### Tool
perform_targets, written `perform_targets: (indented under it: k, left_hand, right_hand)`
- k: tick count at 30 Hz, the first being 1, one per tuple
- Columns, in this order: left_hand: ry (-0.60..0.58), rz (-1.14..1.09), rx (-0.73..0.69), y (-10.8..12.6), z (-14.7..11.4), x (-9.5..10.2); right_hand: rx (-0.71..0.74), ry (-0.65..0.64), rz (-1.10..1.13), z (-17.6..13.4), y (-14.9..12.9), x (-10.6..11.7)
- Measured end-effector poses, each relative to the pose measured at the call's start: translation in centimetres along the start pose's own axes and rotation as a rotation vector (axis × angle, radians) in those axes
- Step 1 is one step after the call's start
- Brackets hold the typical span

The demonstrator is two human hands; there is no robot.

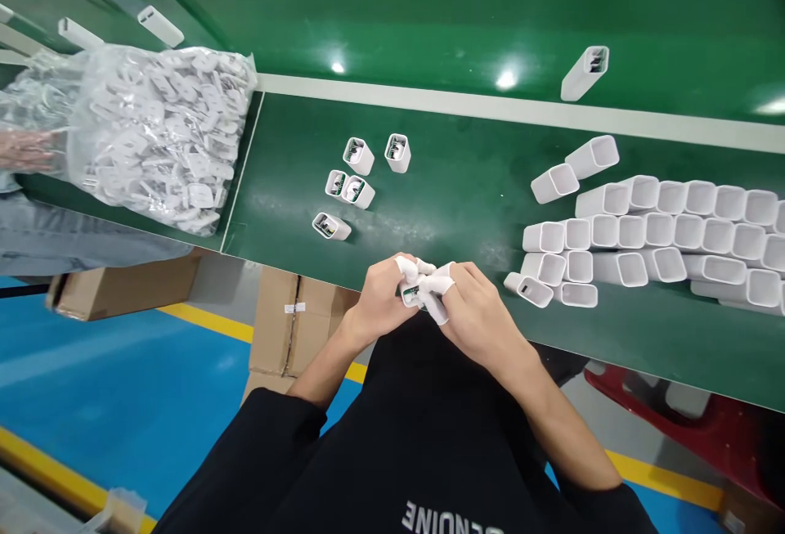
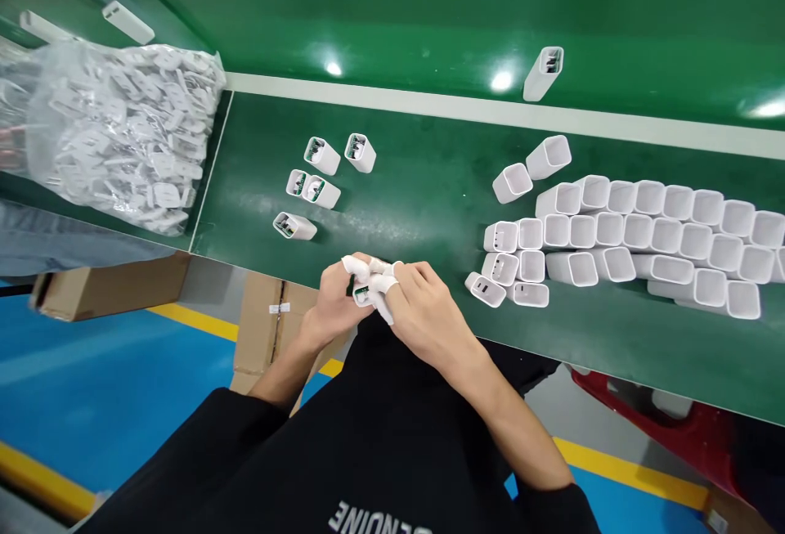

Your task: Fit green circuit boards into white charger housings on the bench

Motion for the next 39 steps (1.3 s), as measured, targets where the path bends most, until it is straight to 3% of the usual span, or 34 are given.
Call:
perform_targets:
  k: [3,6,10,13,19,24,29,35,39]
  left_hand:
    - [0.046,-0.008,-0.029,0.5,0.1,-0.2]
    - [0.106,0.117,-0.021,1.3,0.0,-0.2]
    - [0.056,0.267,0.009,2.4,0.1,-0.5]
    - [-0.018,0.347,0.053,2.9,0.6,0.3]
    - [-0.347,0.439,0.051,3.9,2.2,3.0]
    - [-0.442,0.434,0.003,5.0,3.7,4.0]
    - [-0.423,0.435,-0.037,5.5,4.2,3.7]
    - [-0.306,0.428,-0.121,6.2,3.9,4.1]
    - [-0.222,0.278,-0.109,5.6,3.6,4.7]
  right_hand:
    - [-0.096,0.153,0.253,-1.2,0.8,0.3]
    - [-0.193,0.267,0.361,-2.2,1.1,0.2]
    - [-0.256,0.331,0.424,-2.7,0.7,-0.6]
    - [-0.357,0.363,0.626,-2.7,1.7,-2.0]
    - [-0.518,0.263,1.390,-1.3,3.5,-7.0]
    - [-0.617,0.151,1.693,-0.3,2.4,-9.0]
    - [-0.629,0.219,1.744,-0.5,2.2,-9.0]
    - [-0.600,0.213,1.696,-0.8,2.8,-9.2]
    - [-0.564,0.378,1.598,-1.3,3.6,-8.2]
Point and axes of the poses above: each hand's wrist, its own z-axis towards the middle knuckle, its own x-axis out of the back of the hand, y = z × x, the point moved 8 cm from there along z, towards the middle knuckle, and after that the axes turned 9 degrees about -y, right-handed, at the moved point
